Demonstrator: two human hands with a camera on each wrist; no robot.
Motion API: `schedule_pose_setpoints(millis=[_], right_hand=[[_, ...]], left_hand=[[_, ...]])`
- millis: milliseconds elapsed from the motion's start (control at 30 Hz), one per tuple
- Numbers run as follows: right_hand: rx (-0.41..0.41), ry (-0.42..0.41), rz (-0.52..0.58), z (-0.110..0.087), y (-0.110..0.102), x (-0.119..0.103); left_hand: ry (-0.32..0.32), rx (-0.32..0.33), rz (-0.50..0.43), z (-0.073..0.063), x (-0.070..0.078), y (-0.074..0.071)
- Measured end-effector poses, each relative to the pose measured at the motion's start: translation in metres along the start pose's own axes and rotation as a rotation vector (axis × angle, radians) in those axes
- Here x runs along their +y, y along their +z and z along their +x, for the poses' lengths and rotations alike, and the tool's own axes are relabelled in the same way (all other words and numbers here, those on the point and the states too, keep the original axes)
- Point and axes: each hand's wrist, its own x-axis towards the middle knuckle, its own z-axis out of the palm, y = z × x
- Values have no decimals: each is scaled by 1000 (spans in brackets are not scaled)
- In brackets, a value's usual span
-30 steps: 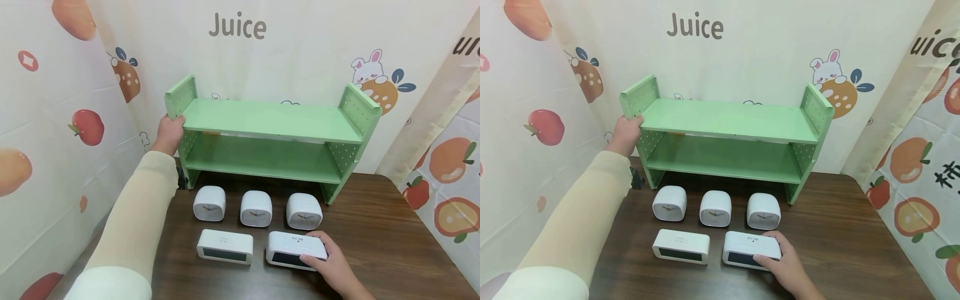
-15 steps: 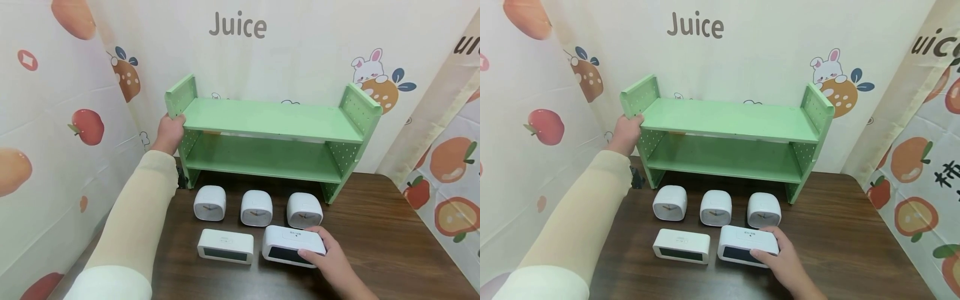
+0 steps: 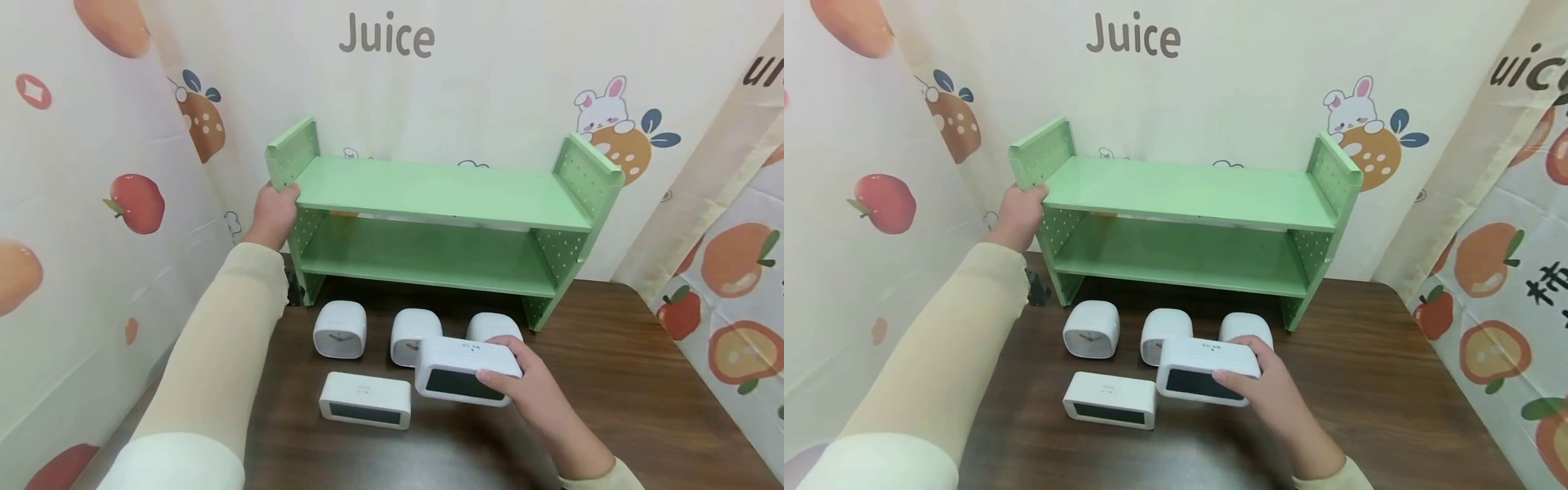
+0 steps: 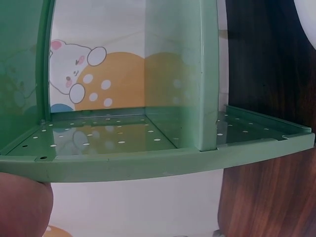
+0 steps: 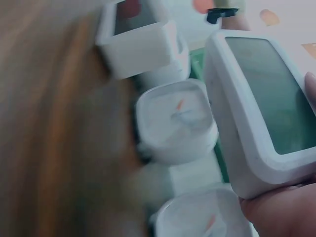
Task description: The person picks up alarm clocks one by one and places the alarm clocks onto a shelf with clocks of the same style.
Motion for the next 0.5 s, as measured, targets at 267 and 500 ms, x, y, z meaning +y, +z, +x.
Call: schedule_pose_setpoints(millis=[267,500], right_hand=[[-91,-113,-14,29,18,-32],[-154,-190,4,54,21,-67]], left_hand=[[-12,4,-19,-1,2,-2],[4,3,-25,-3,3,1]])
